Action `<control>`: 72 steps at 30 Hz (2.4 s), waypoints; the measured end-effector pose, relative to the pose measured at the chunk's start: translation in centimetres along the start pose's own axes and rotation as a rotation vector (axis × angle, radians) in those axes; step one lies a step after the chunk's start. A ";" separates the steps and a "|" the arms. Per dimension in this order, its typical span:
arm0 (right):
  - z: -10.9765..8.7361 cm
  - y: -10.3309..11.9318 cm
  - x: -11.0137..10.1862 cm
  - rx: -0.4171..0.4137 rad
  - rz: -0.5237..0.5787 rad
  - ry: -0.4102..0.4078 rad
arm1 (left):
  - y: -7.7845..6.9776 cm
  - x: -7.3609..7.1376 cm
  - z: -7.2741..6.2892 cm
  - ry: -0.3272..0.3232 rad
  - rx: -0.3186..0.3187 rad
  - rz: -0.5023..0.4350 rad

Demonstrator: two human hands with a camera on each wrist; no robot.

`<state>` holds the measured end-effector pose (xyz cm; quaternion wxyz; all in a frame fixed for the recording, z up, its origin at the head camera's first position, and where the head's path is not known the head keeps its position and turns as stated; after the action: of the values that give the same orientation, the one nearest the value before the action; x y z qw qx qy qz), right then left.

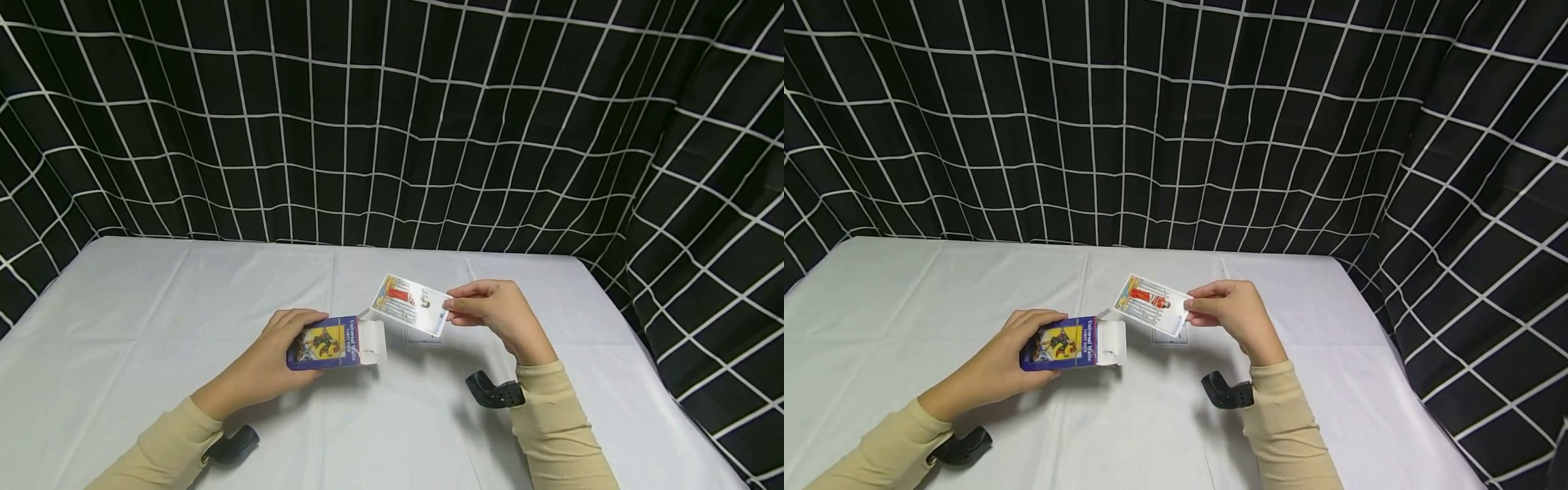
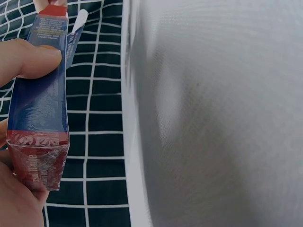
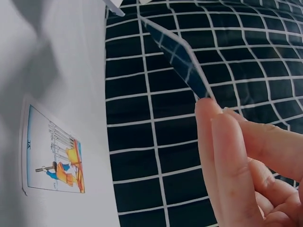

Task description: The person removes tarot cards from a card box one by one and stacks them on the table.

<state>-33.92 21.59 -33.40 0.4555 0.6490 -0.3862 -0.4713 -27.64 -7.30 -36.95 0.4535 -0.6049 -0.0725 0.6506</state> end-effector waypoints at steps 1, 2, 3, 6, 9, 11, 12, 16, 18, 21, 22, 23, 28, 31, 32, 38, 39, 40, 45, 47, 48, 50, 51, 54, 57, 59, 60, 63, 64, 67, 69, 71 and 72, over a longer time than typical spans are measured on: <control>0.0 -0.1 0.0 0.002 0.005 0.001 | 0.0 0.0 0.0 0.000 0.001 0.000; 0.1 -0.1 0.0 0.003 0.011 0.001 | 0.0 0.0 0.0 0.000 0.003 0.000; 0.1 -0.2 0.0 0.006 0.016 0.000 | 0.0 0.0 0.0 0.000 0.004 0.001; 0.3 -0.5 0.1 0.017 0.030 0.004 | 0.0 0.0 0.0 -0.002 0.004 0.001; 0.5 -0.8 0.2 0.030 0.039 0.005 | 0.0 0.0 0.0 -0.002 0.003 0.001; 0.6 -1.1 0.3 0.037 0.042 0.009 | 0.0 0.0 0.0 -0.001 0.001 -0.001; 0.7 -1.2 0.3 0.042 0.040 0.011 | -0.1 0.0 0.0 0.000 0.002 -0.002; 0.9 -1.9 0.5 0.077 0.043 0.023 | -0.1 0.0 0.0 0.005 0.001 -0.003; 1.0 -2.2 0.5 0.099 0.044 0.025 | -0.1 0.1 0.0 0.006 0.002 -0.003; 1.1 -2.5 0.5 0.121 0.057 0.023 | -0.1 0.1 0.0 0.004 0.004 -0.003; 1.1 -2.6 0.6 0.123 0.060 0.023 | -0.1 0.1 0.0 0.003 0.006 -0.002; 1.1 -2.7 0.6 0.122 0.066 0.021 | -0.1 0.1 0.0 0.003 0.008 -0.001; 1.4 -3.0 0.6 0.105 0.067 0.020 | -0.1 0.1 0.0 0.003 0.010 -0.002; 1.6 -3.2 0.7 0.096 0.072 0.023 | -0.1 0.1 0.0 0.004 0.009 -0.002; 1.6 -3.3 0.7 0.095 0.076 0.022 | -0.1 0.1 0.0 0.004 0.009 -0.002; 1.9 -3.9 0.7 0.103 0.101 0.014 | -0.1 0.1 -0.1 0.005 0.009 0.005; 2.0 -4.0 0.8 0.106 0.106 0.016 | 0.0 0.1 -0.1 0.005 0.009 0.006; 2.0 -4.2 0.8 0.110 0.110 0.019 | 0.0 0.2 -0.1 0.005 0.008 0.006; 2.2 -4.8 1.1 0.148 0.122 0.023 | 0.0 0.2 -0.1 0.005 0.007 0.007; 2.2 -5.1 1.2 0.166 0.128 0.028 | 0.1 0.2 -0.1 0.005 0.008 0.008; 2.2 -5.2 1.3 0.174 0.128 0.033 | 0.1 0.2 -0.1 0.005 0.008 0.008; 2.2 -5.5 1.5 0.187 0.124 0.048 | 0.1 0.2 -0.1 0.004 0.009 0.007; 2.2 -5.7 1.5 0.193 0.122 0.055 | 0.1 0.2 -0.1 0.005 0.009 0.005; 2.3 -6.0 1.6 0.204 0.100 0.078 | 0.0 0.3 0.0 0.008 0.009 0.002; 2.5 -6.5 1.6 0.222 0.091 0.098 | 0.0 0.3 0.0 0.011 0.007 0.000; 2.6 -6.8 1.6 0.235 0.087 0.110 | 0.0 0.3 0.0 0.013 0.004 -0.003; 2.6 -7.0 1.6 0.242 0.088 0.115 | 0.0 0.3 0.0 0.013 0.002 -0.003; 2.7 -7.3 1.7 0.257 0.093 0.132 | 0.0 0.3 0.0 0.015 -0.001 -0.006; 2.7 -7.4 1.7 0.261 0.093 0.137 | 0.0 0.3 0.0 0.015 0.000 -0.007; 2.7 -7.6 1.8 0.272 0.093 0.155 | 0.0 0.3 0.0 0.014 0.003 -0.007; 2.7 -7.8 1.9 0.279 0.091 0.164 | 0.0 0.3 -0.1 0.012 0.003 -0.002; 2.7 -7.9 1.9 0.286 0.088 0.168 | 0.1 0.3 -0.1 0.013 0.002 0.001; 2.7 -7.9 1.9 0.290 0.088 0.167 | 0.1 0.3 -0.1 0.013 0.002 0.002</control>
<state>-35.44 21.47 -41.86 0.4078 0.7274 -0.4390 -0.3345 -27.56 -7.17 -37.21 0.4539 -0.6090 -0.0684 0.6469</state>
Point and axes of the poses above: each hand's wrist, its own z-axis towards the middle knuckle, its own x-axis out of the palm, y = z × x, the point moved 9 cm from there along z, towards the middle knuckle, and after that the axes turned 5 degrees about y, right-handed, at the moved point
